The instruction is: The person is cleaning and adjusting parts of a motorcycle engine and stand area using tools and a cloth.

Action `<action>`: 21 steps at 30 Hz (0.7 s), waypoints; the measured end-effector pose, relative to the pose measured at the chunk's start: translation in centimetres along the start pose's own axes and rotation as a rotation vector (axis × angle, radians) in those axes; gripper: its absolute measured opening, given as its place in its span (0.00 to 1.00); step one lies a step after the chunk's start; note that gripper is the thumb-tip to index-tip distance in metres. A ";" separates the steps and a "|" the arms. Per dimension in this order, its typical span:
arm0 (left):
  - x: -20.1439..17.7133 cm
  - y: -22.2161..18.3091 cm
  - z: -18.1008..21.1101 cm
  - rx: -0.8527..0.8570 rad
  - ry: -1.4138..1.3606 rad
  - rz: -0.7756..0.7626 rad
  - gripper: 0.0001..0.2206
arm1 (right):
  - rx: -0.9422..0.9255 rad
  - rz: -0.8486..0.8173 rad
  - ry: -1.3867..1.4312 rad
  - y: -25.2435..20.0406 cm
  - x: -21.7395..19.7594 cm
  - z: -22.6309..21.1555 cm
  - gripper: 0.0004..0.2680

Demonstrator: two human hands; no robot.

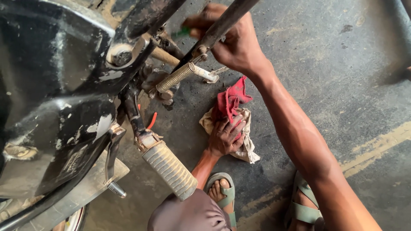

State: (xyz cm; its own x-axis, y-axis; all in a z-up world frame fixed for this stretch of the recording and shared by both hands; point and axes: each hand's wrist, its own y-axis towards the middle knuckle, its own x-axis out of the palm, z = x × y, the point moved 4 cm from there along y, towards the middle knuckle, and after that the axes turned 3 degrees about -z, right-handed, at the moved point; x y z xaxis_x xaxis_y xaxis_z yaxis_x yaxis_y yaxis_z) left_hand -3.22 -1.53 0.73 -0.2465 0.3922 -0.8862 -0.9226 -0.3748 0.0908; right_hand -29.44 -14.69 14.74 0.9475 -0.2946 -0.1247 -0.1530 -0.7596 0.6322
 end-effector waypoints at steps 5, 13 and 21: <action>-0.6 0.7 0.0 0.013 0.019 0.006 0.21 | 0.076 0.283 -0.224 -1.3 -1.1 0.8 0.05; -0.4 0.2 -0.1 0.023 -0.001 0.035 0.20 | 0.496 0.603 0.015 -8.3 -3.9 -6.3 0.04; -1.8 -0.1 0.2 0.050 -0.004 0.102 0.19 | 0.199 0.051 -0.491 3.4 -0.7 -17.0 0.03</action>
State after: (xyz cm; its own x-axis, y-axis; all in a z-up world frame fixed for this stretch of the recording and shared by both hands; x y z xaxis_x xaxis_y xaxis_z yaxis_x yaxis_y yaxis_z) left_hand -2.78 -2.03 2.43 -0.3409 0.3574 -0.8695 -0.9063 -0.3708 0.2029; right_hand -25.89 -7.18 29.92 0.7013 -0.5349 -0.4712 -0.2909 -0.8183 0.4958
